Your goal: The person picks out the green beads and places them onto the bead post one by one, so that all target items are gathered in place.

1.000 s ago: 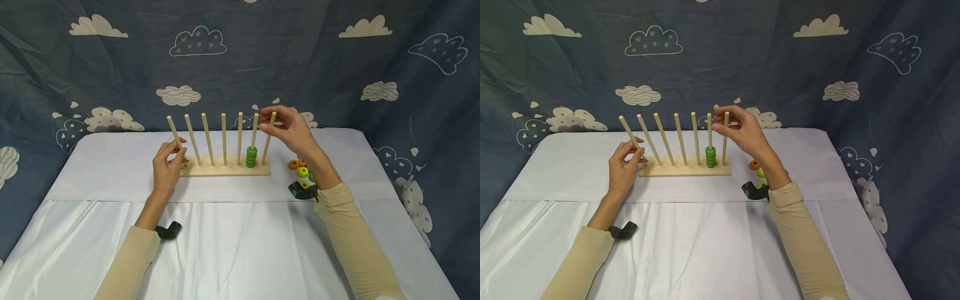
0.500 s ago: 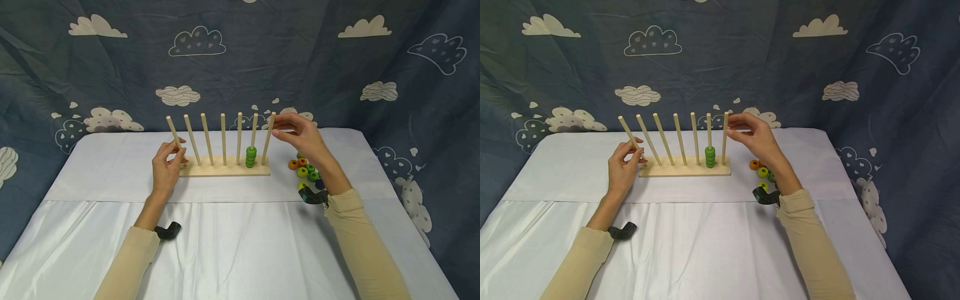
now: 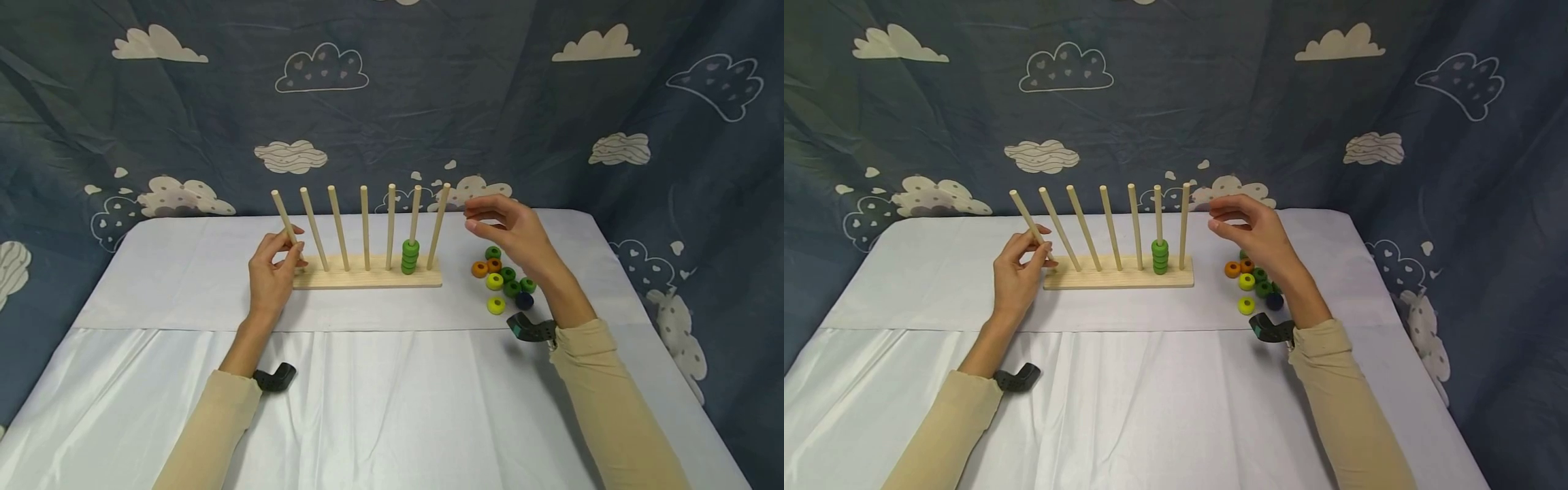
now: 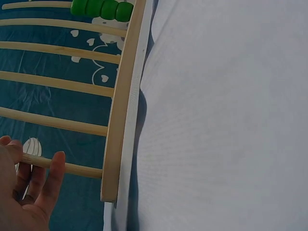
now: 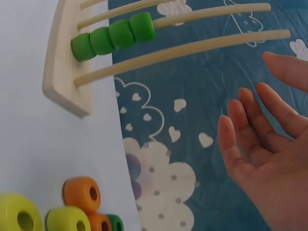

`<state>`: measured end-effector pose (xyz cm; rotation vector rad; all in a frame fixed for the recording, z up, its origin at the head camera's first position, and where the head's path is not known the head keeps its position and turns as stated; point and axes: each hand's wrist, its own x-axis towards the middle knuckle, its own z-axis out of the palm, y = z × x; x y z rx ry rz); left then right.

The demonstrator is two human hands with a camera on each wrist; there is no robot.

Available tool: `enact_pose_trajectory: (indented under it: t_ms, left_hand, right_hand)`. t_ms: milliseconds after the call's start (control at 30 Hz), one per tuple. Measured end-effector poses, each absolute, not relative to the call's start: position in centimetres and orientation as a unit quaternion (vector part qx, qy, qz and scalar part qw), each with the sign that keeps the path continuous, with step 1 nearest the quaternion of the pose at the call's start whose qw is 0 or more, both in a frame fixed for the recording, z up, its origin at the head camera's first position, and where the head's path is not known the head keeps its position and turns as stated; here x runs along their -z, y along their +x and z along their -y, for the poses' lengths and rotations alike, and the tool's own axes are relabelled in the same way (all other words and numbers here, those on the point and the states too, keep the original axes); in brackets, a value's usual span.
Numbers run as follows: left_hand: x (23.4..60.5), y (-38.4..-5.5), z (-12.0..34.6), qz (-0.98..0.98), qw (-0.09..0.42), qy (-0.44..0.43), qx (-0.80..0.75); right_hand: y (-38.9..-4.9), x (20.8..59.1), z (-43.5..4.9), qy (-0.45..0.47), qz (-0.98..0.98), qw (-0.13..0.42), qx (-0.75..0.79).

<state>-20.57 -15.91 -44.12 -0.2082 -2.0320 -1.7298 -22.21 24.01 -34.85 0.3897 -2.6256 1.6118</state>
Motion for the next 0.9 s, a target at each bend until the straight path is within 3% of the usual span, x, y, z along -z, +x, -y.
enact_pose_trajectory:
  t_ms: [900]
  left_hand:
    - [44.3,-20.6,15.9,0.734,0.230,-0.081,0.634]
  right_hand:
    - [-20.8,37.3,-28.6,0.095,0.874,0.012,-0.477]
